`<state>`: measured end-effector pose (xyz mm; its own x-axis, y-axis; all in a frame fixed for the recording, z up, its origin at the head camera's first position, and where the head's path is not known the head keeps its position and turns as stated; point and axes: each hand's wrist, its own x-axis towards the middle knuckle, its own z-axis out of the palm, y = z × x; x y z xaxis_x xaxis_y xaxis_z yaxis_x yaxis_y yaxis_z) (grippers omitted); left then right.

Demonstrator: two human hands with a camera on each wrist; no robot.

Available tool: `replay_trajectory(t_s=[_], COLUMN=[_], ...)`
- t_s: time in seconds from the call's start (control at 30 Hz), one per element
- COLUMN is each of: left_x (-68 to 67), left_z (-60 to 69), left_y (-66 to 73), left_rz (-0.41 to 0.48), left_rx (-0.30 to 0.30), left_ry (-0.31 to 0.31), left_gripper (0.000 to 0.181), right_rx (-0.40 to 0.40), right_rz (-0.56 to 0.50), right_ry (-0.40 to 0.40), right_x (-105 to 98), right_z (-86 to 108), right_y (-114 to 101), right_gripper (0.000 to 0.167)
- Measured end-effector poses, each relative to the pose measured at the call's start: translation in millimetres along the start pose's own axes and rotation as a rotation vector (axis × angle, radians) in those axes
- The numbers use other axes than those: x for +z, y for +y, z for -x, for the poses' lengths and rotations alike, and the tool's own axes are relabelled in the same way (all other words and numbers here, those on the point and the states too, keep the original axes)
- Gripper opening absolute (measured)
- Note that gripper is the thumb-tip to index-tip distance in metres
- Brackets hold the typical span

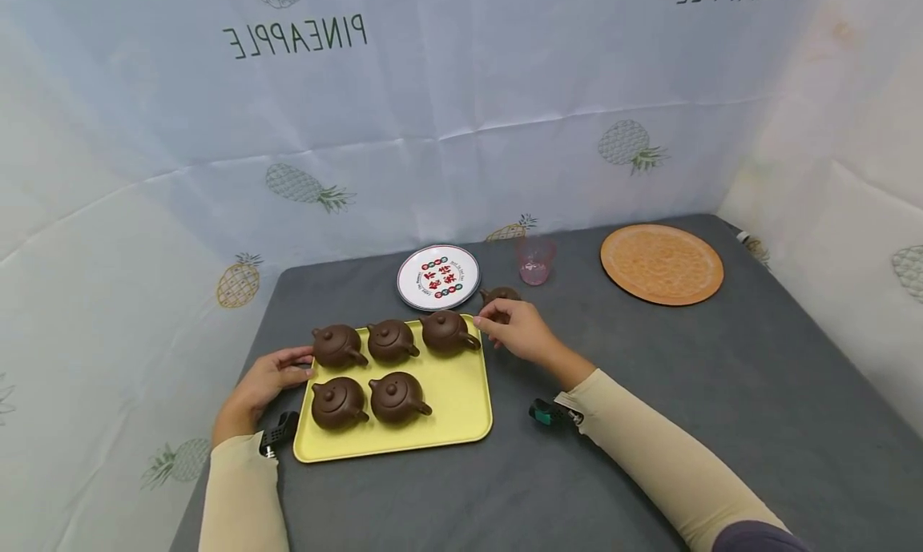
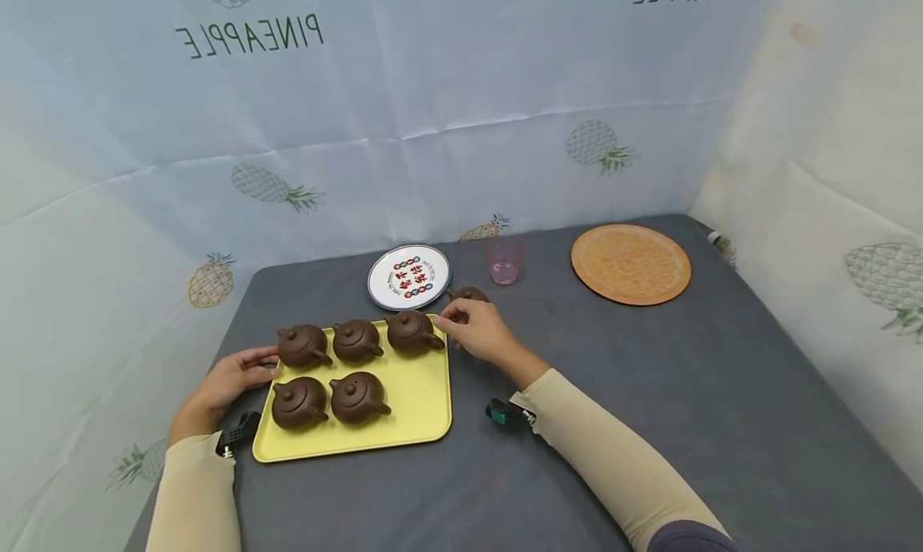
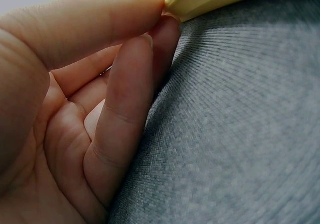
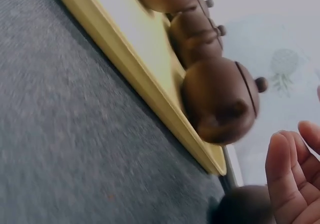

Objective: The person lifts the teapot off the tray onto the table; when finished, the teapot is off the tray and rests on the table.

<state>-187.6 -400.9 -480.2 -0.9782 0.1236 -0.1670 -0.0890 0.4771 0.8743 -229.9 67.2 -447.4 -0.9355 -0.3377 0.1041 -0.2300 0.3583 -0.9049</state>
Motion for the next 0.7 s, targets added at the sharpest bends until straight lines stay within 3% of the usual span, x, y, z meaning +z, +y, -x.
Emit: replay_trajectory(t_s=[0.33, 0.7], left_x=[3.5, 2.7], left_z=[-0.1, -0.3], left_y=[-0.8, 1.2], left_rz=[0.033, 0.029], left_rx=[0.018, 0.012], left_ry=[0.007, 0.009], left_gripper=[0.058, 0.059], right_rx=[0.064, 0.055], right_rz=[-0.029, -0.008], right_ry=[-0.078, -0.102], right_x=[21.7, 31.9], right_z=[-6.9, -10.5], right_y=[15.3, 26.4], right_gripper=[0.024, 0.016])
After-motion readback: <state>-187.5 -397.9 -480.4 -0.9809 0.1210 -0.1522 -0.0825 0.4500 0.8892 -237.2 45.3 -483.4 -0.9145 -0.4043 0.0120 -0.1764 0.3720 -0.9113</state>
